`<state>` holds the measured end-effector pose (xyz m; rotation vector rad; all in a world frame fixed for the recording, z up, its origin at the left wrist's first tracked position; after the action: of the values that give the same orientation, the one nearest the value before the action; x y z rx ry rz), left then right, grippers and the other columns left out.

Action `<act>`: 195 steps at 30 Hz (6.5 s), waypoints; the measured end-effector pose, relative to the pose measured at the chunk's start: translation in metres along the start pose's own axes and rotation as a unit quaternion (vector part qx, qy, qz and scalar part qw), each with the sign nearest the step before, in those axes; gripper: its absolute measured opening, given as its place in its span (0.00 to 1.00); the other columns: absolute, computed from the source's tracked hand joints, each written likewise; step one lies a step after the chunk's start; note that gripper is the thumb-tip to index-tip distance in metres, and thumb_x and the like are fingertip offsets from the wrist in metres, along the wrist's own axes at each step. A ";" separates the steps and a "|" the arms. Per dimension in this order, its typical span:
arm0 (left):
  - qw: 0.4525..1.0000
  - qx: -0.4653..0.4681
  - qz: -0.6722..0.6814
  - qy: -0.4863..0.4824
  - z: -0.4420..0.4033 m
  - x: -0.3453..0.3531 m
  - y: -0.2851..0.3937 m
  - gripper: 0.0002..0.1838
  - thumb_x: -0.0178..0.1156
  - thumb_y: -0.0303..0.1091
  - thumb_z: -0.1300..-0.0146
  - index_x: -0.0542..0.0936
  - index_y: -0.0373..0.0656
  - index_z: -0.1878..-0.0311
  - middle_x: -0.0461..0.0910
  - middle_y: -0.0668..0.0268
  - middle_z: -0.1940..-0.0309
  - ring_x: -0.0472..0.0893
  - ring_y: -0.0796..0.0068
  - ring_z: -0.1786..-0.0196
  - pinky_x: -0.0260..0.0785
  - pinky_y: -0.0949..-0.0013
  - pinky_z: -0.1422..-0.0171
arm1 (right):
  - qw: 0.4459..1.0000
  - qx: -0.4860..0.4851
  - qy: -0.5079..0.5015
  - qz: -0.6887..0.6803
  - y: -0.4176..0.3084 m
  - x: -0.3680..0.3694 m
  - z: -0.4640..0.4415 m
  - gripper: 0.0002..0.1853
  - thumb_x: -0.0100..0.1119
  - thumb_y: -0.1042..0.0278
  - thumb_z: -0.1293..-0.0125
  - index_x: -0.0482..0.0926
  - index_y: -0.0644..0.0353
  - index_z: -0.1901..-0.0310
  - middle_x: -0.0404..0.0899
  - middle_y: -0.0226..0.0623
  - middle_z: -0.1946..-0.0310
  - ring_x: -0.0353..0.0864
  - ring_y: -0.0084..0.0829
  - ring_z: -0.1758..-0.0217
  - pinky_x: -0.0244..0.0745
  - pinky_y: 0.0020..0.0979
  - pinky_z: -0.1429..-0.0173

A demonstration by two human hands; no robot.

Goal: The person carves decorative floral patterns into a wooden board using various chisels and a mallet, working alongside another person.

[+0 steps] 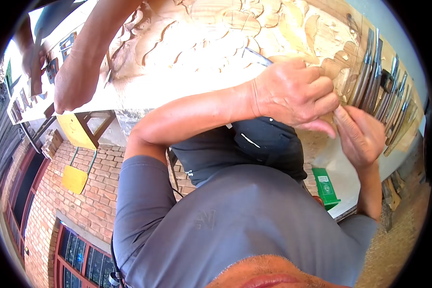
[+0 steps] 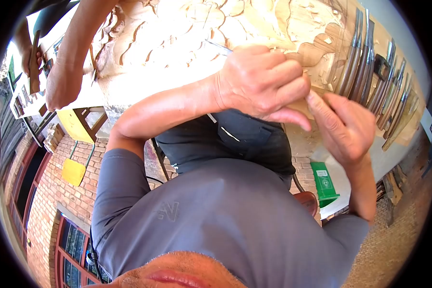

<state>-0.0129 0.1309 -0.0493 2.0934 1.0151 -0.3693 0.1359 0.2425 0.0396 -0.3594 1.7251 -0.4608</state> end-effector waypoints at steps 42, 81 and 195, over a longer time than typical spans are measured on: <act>0.990 0.025 0.071 -0.122 0.004 0.023 0.012 0.33 0.61 0.70 0.26 0.74 0.46 0.65 0.75 0.67 0.78 0.85 0.65 0.74 0.79 0.60 0.69 | 0.987 0.125 0.036 -0.097 -0.007 0.035 0.034 0.17 0.81 0.85 0.41 0.92 0.69 0.49 0.85 0.42 0.68 0.85 0.38 0.73 0.77 0.34 0.69; 0.971 0.074 0.144 -0.177 0.033 -0.027 0.007 0.30 0.66 0.66 0.24 0.75 0.48 0.67 0.72 0.68 0.72 0.79 0.64 0.72 0.75 0.60 0.68 | 0.951 0.270 0.103 -0.107 -0.092 0.061 0.057 0.22 0.75 0.87 0.31 0.93 0.62 0.37 0.93 0.46 0.58 0.94 0.37 0.62 0.86 0.33 0.57; 0.990 0.021 0.110 -0.083 0.034 -0.041 0.010 0.32 0.67 0.67 0.26 0.73 0.50 0.75 0.71 0.68 0.77 0.78 0.62 0.75 0.72 0.58 0.71 | 0.946 0.271 0.161 -0.075 -0.116 0.094 0.048 0.16 0.73 0.89 0.30 0.91 0.70 0.43 0.91 0.48 0.61 0.92 0.41 0.64 0.85 0.34 0.58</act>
<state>-0.0296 0.0796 -0.0446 2.1459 0.6766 -0.4482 0.1632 0.0911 0.0085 -0.0128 1.8006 -1.1264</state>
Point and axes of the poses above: each hand's wrist, its own z-axis away from the middle knuckle, its own x-axis out of the palm, y = z × x, the point moved 4 cm from there along -z, towards the middle knuckle
